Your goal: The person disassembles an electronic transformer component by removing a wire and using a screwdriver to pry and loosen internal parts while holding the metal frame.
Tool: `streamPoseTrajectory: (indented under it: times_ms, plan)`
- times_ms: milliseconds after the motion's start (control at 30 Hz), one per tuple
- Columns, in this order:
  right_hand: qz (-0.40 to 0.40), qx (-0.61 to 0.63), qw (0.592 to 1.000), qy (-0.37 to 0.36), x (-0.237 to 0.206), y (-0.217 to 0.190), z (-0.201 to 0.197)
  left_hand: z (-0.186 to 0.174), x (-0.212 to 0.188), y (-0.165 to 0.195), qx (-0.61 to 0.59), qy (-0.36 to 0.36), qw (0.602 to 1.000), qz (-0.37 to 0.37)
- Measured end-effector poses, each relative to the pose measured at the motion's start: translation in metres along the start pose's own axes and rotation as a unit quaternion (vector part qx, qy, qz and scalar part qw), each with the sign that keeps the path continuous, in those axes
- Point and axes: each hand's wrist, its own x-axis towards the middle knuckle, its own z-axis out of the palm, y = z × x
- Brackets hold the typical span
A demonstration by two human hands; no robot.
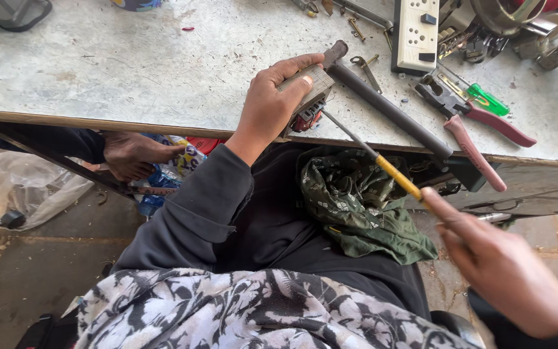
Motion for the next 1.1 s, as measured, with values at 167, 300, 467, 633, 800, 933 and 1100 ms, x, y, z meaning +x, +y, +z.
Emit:
streamPoseTrajectory:
  times_ms: [167, 300, 467, 633, 800, 933, 1100]
  plan:
    - [-0.017, 0.336, 0.941, 0.043, 0.032, -0.034, 0.079, 0.0, 0.0, -0.002, -0.025, 0.004, 1.0, -0.005]
    - [-0.118, 0.338, 0.921, 0.154, 0.039, -0.031, 0.097, -0.002, 0.003, -0.002, -0.156, -0.035, 0.986, -0.046]
    - [-0.04, 0.241, 0.963, 0.116, 0.012, -0.002, 0.041, -0.001, 0.004, -0.011, -0.182, -0.075, 0.978, -0.067]
    - [-0.109, 0.183, 0.963, 0.165, 0.014, -0.005, 0.042, -0.001, 0.006, -0.022, -0.133, -0.072, 0.988, -0.01]
    - [-0.016, 0.4, 0.9, 0.175, 0.028, -0.002, 0.094, -0.003, 0.005, -0.016, -0.155, -0.054, 0.986, -0.015]
    - [-0.08, 0.36, 0.907, 0.205, 0.015, 0.003, 0.107, -0.003, 0.004, -0.013, -0.164, -0.058, 0.984, -0.041]
    - [-0.09, 0.249, 0.944, 0.198, 0.007, -0.013, 0.09, -0.004, 0.004, -0.016, -0.134, -0.059, 0.989, -0.016]
